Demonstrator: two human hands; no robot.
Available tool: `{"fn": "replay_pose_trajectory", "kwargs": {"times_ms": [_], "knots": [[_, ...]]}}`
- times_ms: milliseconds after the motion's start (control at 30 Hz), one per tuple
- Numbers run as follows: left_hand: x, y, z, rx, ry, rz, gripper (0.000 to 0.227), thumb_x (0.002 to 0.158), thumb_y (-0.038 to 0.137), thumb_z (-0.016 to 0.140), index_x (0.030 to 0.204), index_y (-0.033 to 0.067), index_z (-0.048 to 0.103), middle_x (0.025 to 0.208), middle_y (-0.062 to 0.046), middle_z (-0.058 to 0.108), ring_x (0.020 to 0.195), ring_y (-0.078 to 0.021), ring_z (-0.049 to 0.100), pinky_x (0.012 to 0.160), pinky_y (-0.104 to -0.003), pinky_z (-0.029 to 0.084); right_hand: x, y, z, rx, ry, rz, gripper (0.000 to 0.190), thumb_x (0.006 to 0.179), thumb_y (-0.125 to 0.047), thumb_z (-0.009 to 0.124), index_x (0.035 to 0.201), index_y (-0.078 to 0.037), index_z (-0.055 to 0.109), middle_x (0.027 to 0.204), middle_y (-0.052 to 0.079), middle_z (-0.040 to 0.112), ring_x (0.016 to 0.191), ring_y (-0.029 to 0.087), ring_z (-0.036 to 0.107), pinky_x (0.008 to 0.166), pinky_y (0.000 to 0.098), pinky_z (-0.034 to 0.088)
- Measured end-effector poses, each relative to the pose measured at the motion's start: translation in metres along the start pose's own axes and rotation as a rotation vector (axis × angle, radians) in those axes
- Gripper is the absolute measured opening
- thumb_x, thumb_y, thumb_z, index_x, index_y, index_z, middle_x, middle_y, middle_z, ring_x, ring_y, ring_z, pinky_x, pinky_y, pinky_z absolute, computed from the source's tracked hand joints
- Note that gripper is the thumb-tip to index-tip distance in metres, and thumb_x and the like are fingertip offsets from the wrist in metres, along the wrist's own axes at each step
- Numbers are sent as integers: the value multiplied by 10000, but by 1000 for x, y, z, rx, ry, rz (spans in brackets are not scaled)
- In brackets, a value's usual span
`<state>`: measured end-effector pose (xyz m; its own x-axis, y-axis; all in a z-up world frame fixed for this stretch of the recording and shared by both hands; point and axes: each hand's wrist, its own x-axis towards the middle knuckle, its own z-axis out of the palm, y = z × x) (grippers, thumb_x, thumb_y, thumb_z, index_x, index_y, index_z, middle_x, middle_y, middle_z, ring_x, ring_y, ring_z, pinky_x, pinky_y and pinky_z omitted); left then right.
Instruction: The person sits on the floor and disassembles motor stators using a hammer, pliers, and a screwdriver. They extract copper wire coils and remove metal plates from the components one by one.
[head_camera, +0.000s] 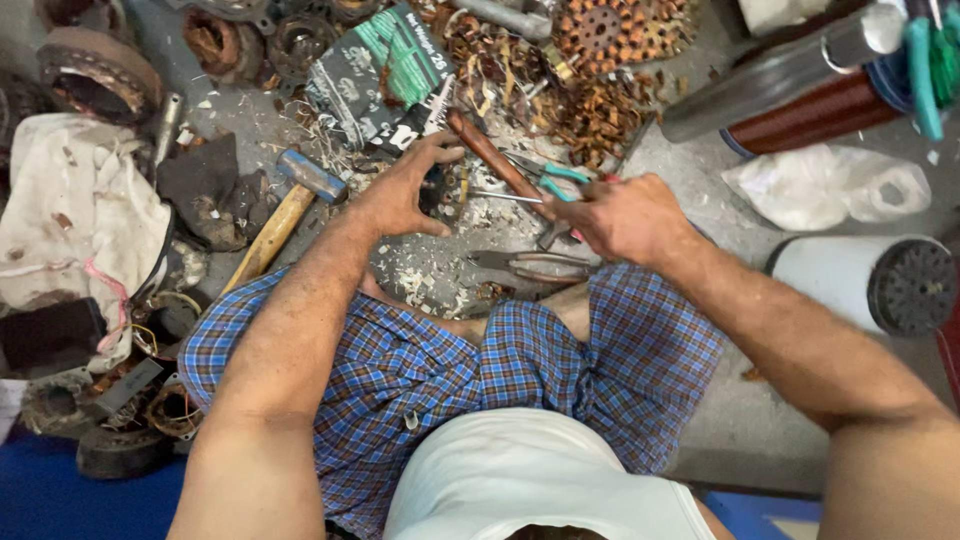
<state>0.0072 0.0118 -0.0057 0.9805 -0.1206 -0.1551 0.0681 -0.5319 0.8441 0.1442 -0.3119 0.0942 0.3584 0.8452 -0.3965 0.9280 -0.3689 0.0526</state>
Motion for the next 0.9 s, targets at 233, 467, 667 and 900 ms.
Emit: {"fn": "replay_pose_trajectory", "kwargs": {"times_ms": [233,467,667,900], "knots": [[-2,-4,3,13,22,207,1192,523,191,1024,1509,271,360,1668,-81,207,1555,-335,219,1285,-484,212,52,-31,60,345,319,-40,450,879,-312,661,1326,-355,687,996,57,761,696,293,701,570,438,566],[-4,11,8,-68,-18,-74,1208,581,311,1029,1568,303,333,1730,-132,58,1577,-364,86,1236,-552,120,-3,-11,20,278,161,108,270,931,-401,670,1185,-335,734,942,36,762,771,297,722,609,471,569],[-1,27,14,-46,126,-275,1269,568,452,976,1612,307,267,1662,-138,304,1501,-357,343,1254,-521,305,-52,-10,-9,311,227,173,372,876,-346,704,1246,-316,740,867,36,756,742,300,712,612,464,565],[-8,29,7,-46,81,-273,1243,550,295,1018,1571,332,309,1675,-107,235,1507,-353,288,1223,-547,263,-51,-25,-23,243,277,111,352,879,-338,735,1230,-341,750,845,-21,771,670,202,714,532,382,550]]}}
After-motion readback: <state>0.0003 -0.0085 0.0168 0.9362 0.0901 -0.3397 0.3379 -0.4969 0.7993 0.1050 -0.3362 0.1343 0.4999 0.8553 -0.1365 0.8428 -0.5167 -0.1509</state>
